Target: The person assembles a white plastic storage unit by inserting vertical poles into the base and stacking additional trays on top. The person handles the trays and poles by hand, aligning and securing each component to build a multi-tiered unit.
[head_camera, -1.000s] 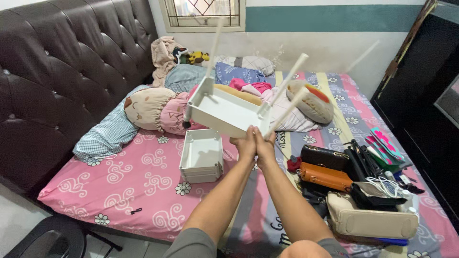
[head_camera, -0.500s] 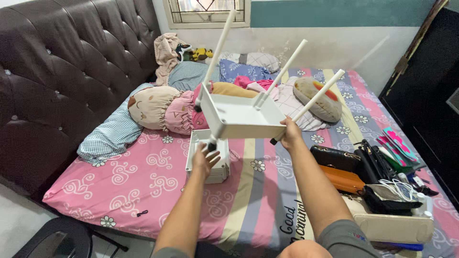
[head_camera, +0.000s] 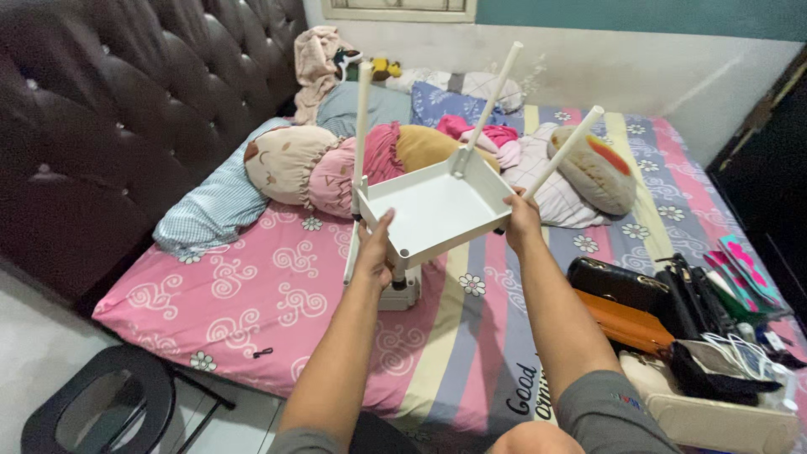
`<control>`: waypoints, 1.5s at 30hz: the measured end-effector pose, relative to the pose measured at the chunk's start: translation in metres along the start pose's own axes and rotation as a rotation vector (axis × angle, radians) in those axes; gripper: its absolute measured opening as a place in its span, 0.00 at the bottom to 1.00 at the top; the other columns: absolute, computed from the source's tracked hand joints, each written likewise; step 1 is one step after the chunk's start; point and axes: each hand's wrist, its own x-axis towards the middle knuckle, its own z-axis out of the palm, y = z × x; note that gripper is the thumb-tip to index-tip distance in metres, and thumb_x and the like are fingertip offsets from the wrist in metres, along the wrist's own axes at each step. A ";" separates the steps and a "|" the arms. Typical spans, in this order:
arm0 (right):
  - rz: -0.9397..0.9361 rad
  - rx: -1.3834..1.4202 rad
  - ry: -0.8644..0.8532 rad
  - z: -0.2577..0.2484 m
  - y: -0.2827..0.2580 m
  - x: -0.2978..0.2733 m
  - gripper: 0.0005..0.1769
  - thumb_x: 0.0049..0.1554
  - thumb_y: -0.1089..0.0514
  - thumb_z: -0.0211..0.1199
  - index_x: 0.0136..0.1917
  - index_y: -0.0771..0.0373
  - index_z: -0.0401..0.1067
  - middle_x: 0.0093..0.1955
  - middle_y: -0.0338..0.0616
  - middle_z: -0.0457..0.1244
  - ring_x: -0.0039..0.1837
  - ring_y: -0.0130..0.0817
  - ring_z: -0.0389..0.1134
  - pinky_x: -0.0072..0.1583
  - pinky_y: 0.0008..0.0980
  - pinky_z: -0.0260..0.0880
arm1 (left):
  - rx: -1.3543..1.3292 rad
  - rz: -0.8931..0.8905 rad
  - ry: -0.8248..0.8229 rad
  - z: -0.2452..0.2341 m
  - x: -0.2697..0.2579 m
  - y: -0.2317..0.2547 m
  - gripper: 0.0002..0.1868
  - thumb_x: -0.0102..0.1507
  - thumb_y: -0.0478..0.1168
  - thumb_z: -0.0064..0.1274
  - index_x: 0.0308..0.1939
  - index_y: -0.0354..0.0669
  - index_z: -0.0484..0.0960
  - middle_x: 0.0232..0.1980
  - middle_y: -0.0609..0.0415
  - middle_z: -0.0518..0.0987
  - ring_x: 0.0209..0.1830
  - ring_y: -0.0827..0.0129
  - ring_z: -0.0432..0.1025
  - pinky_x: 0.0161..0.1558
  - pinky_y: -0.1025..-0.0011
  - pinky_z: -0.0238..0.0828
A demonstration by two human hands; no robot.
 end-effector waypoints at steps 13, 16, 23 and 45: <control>-0.106 -0.879 -0.173 0.085 0.186 -0.014 0.19 0.57 0.48 0.64 0.54 0.64 0.77 0.44 0.51 0.72 0.47 0.38 0.73 0.50 0.37 0.73 | -0.130 0.463 0.382 -0.087 0.104 -0.016 0.33 0.54 0.36 0.59 0.61 0.28 0.68 0.57 0.47 0.75 0.57 0.60 0.71 0.58 0.62 0.67; 0.037 -1.071 -0.384 0.118 0.229 -0.037 0.17 0.52 0.49 0.68 0.48 0.63 0.78 0.45 0.55 0.72 0.48 0.44 0.74 0.52 0.39 0.73 | -0.255 0.552 0.469 -0.105 0.113 -0.017 0.39 0.52 0.36 0.60 0.65 0.31 0.61 0.60 0.45 0.71 0.61 0.58 0.68 0.62 0.59 0.66; 0.087 -1.373 -0.595 0.187 0.292 -0.067 0.23 0.51 0.44 0.71 0.50 0.64 0.77 0.50 0.57 0.70 0.55 0.52 0.72 0.58 0.43 0.71 | -0.277 0.413 0.604 -0.147 0.113 -0.014 0.49 0.53 0.40 0.59 0.72 0.43 0.45 0.68 0.44 0.61 0.69 0.57 0.61 0.66 0.57 0.62; 0.123 0.225 -0.220 0.123 0.138 -0.026 0.10 0.51 0.70 0.51 0.45 0.60 0.62 0.39 0.40 0.61 0.41 0.33 0.61 0.47 0.35 0.64 | -0.267 0.415 0.334 -0.069 0.070 -0.014 0.38 0.57 0.41 0.58 0.67 0.33 0.60 0.60 0.42 0.68 0.58 0.56 0.67 0.54 0.56 0.65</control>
